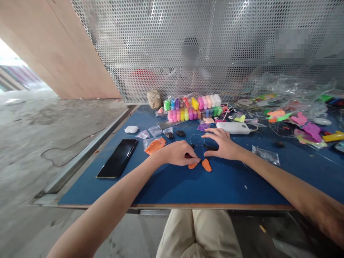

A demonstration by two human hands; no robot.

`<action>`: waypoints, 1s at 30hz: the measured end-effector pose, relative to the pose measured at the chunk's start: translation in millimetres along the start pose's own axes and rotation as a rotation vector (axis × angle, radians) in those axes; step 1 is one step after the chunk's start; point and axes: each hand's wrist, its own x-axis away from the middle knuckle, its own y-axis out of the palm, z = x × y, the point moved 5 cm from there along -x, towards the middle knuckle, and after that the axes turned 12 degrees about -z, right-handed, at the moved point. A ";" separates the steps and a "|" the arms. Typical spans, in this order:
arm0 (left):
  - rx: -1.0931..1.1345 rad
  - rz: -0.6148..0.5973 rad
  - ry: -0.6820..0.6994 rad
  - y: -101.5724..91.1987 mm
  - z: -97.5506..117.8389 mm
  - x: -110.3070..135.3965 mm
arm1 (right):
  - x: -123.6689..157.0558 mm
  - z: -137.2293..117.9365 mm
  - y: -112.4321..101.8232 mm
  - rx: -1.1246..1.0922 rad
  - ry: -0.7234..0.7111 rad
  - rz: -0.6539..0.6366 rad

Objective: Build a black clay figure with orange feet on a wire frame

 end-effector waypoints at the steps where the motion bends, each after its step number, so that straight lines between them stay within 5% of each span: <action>1: -0.005 0.000 -0.003 -0.3 0.3 0.0 | 0.1 -0.6 0.1 0.016 -0.005 0.006; 12: 0.014 0.006 -0.020 0.3 -0.1 1.5 | 1.2 0.9 -6.6 -0.048 -0.005 0.018; 20: 0.037 0.012 -0.016 0.1 -1.0 1.2 | -0.3 11.5 5.0 -0.060 0.112 -0.138; 26: 0.037 0.011 -0.011 -0.2 -1.0 0.8 | 0.5 6.1 -3.9 -0.031 0.088 0.007; 30: 0.015 0.018 0.002 -1.2 1.1 0.5 | -1.0 5.7 6.0 -0.013 0.064 -0.060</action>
